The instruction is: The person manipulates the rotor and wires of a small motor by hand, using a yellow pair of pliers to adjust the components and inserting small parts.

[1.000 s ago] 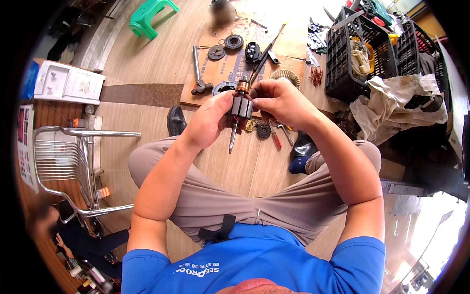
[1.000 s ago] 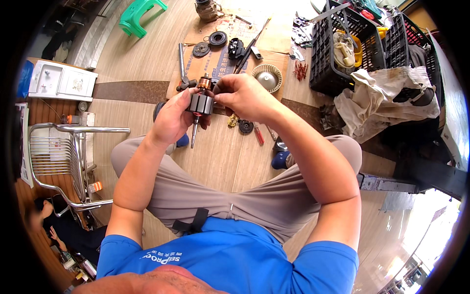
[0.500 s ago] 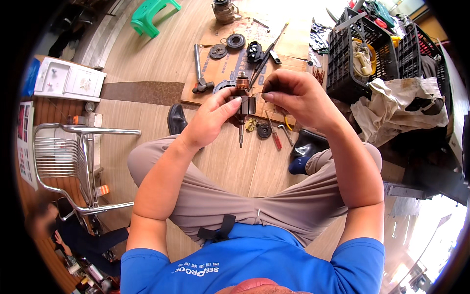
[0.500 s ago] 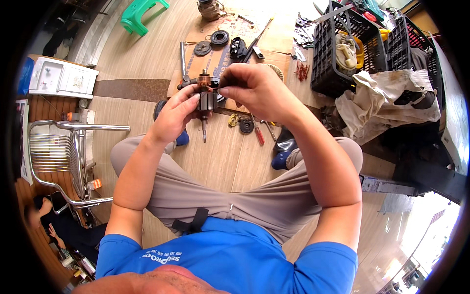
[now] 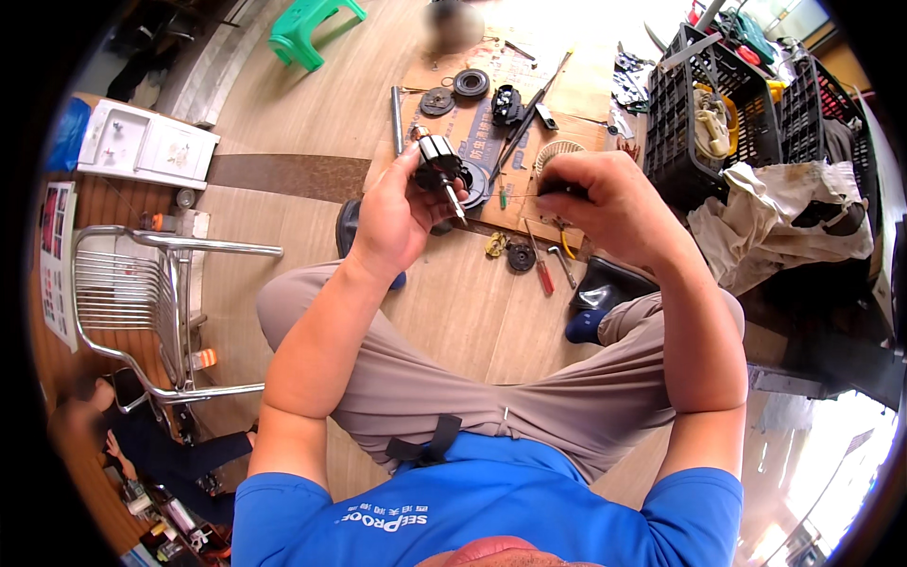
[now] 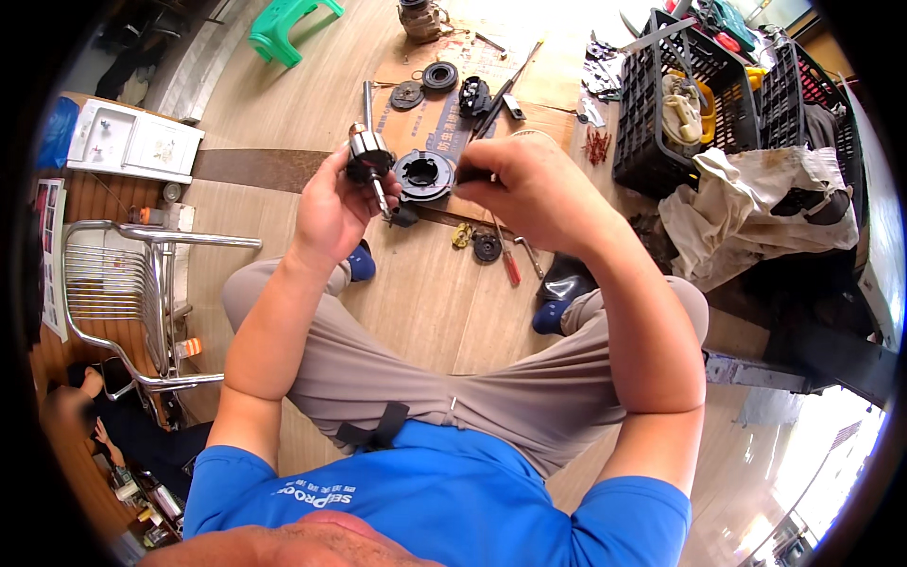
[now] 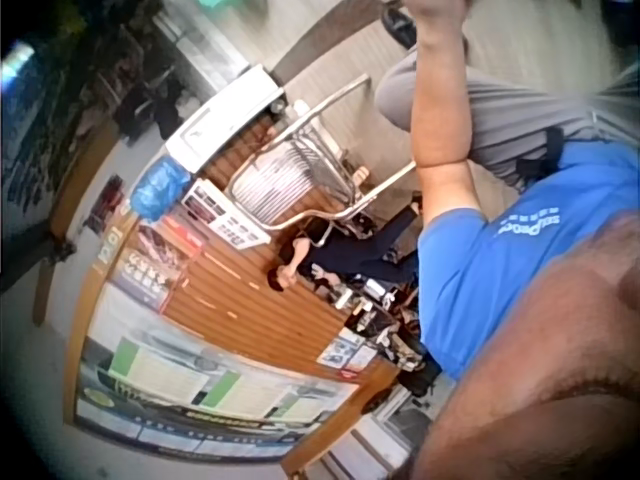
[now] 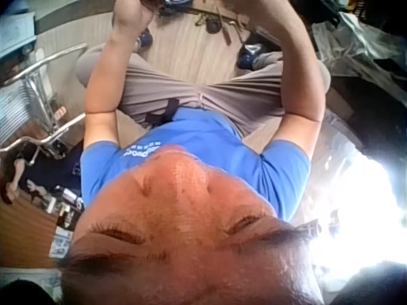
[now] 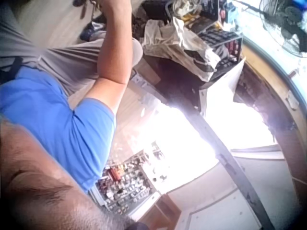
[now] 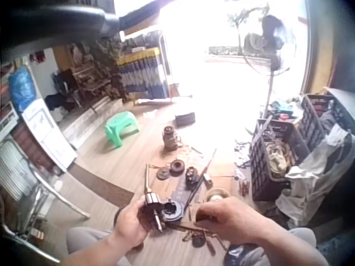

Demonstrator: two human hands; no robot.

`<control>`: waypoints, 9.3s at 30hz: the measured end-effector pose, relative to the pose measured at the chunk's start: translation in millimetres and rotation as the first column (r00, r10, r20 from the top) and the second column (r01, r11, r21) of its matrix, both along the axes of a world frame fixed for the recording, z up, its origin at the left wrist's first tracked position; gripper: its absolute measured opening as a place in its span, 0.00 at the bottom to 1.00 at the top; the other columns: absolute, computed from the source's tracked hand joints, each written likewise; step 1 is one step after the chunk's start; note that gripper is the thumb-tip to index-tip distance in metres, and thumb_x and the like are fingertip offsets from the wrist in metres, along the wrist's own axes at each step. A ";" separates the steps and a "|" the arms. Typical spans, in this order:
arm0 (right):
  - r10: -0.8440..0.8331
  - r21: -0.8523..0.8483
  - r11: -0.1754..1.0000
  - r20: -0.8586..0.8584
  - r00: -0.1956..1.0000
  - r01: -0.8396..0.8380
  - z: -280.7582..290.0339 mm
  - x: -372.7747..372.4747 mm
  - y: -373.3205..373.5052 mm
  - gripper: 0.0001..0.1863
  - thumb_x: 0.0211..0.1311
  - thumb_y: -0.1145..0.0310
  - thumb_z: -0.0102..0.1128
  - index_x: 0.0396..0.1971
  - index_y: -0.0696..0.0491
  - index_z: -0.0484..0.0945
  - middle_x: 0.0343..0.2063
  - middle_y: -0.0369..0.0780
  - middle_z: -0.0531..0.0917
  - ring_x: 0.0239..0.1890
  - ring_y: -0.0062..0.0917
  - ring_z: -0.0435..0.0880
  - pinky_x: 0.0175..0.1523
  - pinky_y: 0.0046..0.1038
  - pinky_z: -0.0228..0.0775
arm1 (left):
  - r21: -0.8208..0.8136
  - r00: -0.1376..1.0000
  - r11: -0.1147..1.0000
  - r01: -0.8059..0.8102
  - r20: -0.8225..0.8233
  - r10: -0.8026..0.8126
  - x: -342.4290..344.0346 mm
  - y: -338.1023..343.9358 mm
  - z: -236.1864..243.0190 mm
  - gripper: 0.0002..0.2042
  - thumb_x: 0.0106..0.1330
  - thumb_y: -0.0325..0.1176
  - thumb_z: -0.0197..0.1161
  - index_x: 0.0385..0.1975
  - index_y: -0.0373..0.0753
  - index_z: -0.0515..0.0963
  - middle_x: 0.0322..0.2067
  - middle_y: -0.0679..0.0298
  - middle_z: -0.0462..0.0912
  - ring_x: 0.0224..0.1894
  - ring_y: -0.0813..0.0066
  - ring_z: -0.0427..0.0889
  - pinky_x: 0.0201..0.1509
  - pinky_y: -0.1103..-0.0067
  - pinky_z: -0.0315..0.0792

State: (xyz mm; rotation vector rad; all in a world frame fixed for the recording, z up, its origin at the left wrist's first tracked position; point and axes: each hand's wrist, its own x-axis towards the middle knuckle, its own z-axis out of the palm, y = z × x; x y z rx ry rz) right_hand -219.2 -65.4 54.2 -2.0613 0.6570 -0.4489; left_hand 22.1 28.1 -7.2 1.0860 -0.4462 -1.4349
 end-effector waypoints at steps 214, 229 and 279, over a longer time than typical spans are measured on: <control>-0.087 -0.356 0.931 -0.012 0.996 0.077 -22.4 -5.0 -7.8 0.08 0.60 0.72 0.59 0.39 0.55 0.82 0.27 0.47 0.82 0.31 0.41 0.82 0.37 0.33 0.73 | -0.378 0.960 0.906 -0.192 0.118 0.253 8.1 -2.5 27.4 0.17 0.77 0.43 0.41 0.50 0.36 0.68 0.41 0.50 0.80 0.45 0.61 0.81 0.48 0.68 0.75; 0.345 0.210 0.927 -0.156 0.925 -0.310 -42.8 -4.1 -13.5 0.41 0.61 0.48 0.62 0.65 0.60 0.62 0.51 0.52 0.79 0.54 0.36 0.78 0.58 0.30 0.68 | -0.318 0.998 0.946 -0.060 0.013 0.068 16.6 1.5 30.2 0.19 0.75 0.44 0.41 0.55 0.36 0.66 0.42 0.50 0.81 0.45 0.54 0.82 0.47 0.64 0.77; 0.156 -0.293 0.917 -0.358 0.920 -0.270 -26.7 14.8 12.6 0.05 0.56 0.68 0.58 0.28 0.53 0.80 0.25 0.44 0.82 0.35 0.40 0.82 0.43 0.40 0.74 | -0.339 -0.060 0.891 0.302 0.926 0.372 -20.6 7.4 16.6 0.28 0.65 0.31 0.64 0.62 0.34 0.60 0.37 0.54 0.83 0.36 0.64 0.84 0.40 0.73 0.76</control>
